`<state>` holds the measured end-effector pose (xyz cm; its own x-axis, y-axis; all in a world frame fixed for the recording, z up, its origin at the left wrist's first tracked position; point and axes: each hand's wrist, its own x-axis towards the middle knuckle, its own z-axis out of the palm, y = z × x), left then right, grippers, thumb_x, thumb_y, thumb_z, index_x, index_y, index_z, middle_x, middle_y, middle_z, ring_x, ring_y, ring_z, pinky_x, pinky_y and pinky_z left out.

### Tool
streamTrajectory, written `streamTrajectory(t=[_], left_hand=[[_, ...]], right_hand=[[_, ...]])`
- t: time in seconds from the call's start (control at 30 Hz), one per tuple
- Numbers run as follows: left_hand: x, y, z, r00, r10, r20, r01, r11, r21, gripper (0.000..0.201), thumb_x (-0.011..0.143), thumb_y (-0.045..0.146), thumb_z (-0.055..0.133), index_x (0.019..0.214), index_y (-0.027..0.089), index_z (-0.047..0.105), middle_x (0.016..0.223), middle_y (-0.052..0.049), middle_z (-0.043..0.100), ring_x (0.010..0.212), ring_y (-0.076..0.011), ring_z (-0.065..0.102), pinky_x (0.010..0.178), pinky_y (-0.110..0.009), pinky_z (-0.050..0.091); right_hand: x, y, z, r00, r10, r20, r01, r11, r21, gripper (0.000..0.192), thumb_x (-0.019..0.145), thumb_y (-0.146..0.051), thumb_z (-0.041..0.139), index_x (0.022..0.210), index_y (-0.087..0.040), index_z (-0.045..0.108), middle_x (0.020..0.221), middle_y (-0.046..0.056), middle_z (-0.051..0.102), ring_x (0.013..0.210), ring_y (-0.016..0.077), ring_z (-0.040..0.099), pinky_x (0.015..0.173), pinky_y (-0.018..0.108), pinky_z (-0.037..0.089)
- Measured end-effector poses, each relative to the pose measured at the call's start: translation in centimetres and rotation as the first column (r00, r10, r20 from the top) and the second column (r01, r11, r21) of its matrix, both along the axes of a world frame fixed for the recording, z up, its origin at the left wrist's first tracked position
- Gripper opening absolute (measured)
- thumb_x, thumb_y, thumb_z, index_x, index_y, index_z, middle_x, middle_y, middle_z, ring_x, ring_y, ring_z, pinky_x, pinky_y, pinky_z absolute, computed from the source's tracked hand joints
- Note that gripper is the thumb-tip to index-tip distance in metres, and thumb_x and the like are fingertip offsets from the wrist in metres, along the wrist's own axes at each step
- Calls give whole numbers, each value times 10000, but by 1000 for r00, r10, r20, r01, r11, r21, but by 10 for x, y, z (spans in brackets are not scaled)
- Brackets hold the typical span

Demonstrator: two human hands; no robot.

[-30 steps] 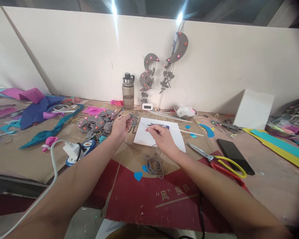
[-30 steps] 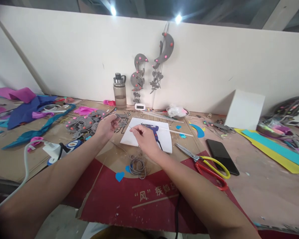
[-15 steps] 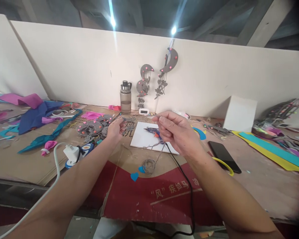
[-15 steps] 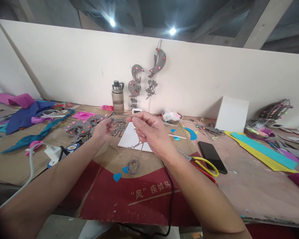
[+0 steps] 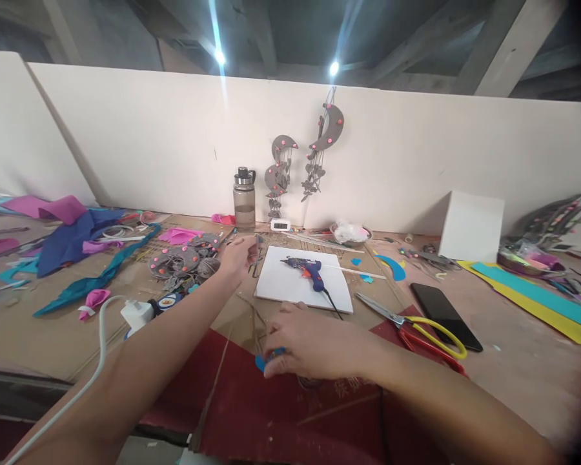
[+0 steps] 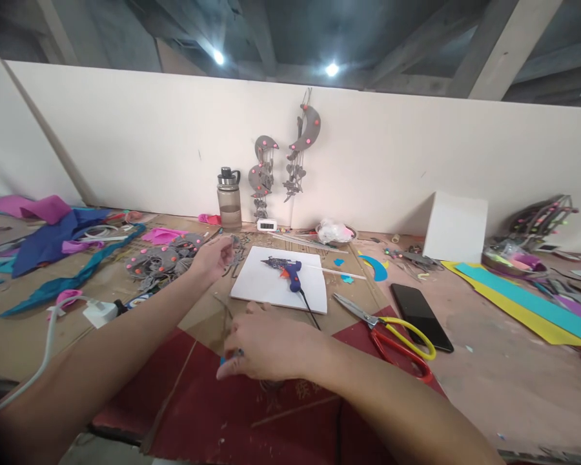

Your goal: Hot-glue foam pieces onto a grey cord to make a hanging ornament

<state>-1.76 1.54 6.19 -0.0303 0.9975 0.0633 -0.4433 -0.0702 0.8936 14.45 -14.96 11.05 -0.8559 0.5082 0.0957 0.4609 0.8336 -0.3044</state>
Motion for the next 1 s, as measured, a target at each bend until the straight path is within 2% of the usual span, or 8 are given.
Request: streamTrajectory(t=[0.1,0.17,0.27,0.37,0.47,0.63,0.8,1.0], left_hand=[[10,-6,-4,1000,12,-27,-11,999,47,209,562,227,734,630,133,561,564,22,529,496,-60,462,452,-184,329],[16,-12,-9,999,19,-36,-17,998,54,236,564,263,756,681,136,595,574,28,534,508,-63,470,469,-187,336],[24,-22,-14,998,-15,-66,20,997,70,240,590,296,754,692,137,605,533,49,492,458,-45,399,440,-189,268],[31,-33,-15,995,-38,-88,46,995,88,218,621,296,735,678,137,598,495,57,460,435,-42,360,439,-197,244],[33,-42,-14,986,-62,-153,78,992,100,215,659,314,716,680,139,594,477,53,456,439,-48,354,444,-197,254],[29,-46,-17,958,-21,-286,63,988,140,185,696,318,685,736,153,611,491,55,468,443,-56,364,444,-198,276],[27,-49,-16,948,26,-318,22,989,146,177,703,314,687,727,152,622,526,42,507,462,-61,402,449,-200,300],[28,-51,-11,970,-157,-185,167,985,40,185,684,282,720,663,126,622,500,24,505,458,-57,407,451,-200,302]], right_hand=[[1,4,4,986,-117,-115,104,988,-115,318,937,-376,453,845,-178,684,825,39,645,783,126,556,696,254,390],[2,13,6,923,-274,-269,249,960,-127,281,936,-329,443,821,-173,646,811,26,630,747,116,537,680,249,389],[7,37,1,737,-455,-500,452,882,-137,143,896,-256,479,861,-181,594,845,15,609,730,112,519,680,252,401],[14,67,-13,531,-578,-620,578,782,-234,159,865,-275,501,986,-183,547,914,28,574,750,121,519,670,265,428],[17,89,-32,451,-630,-632,538,757,-371,271,856,-374,504,1055,-189,496,956,32,530,716,114,511,604,262,449],[7,99,-58,423,-663,-617,300,745,-595,403,801,-492,565,1077,-220,451,930,11,513,739,120,541,532,242,473],[0,100,-64,365,-673,-643,158,725,-670,323,794,-422,601,1008,-212,482,822,-24,550,632,91,550,527,235,445],[5,106,-64,268,-695,-667,92,708,-700,237,754,-382,636,823,-184,525,654,-51,530,529,73,479,507,237,392]])
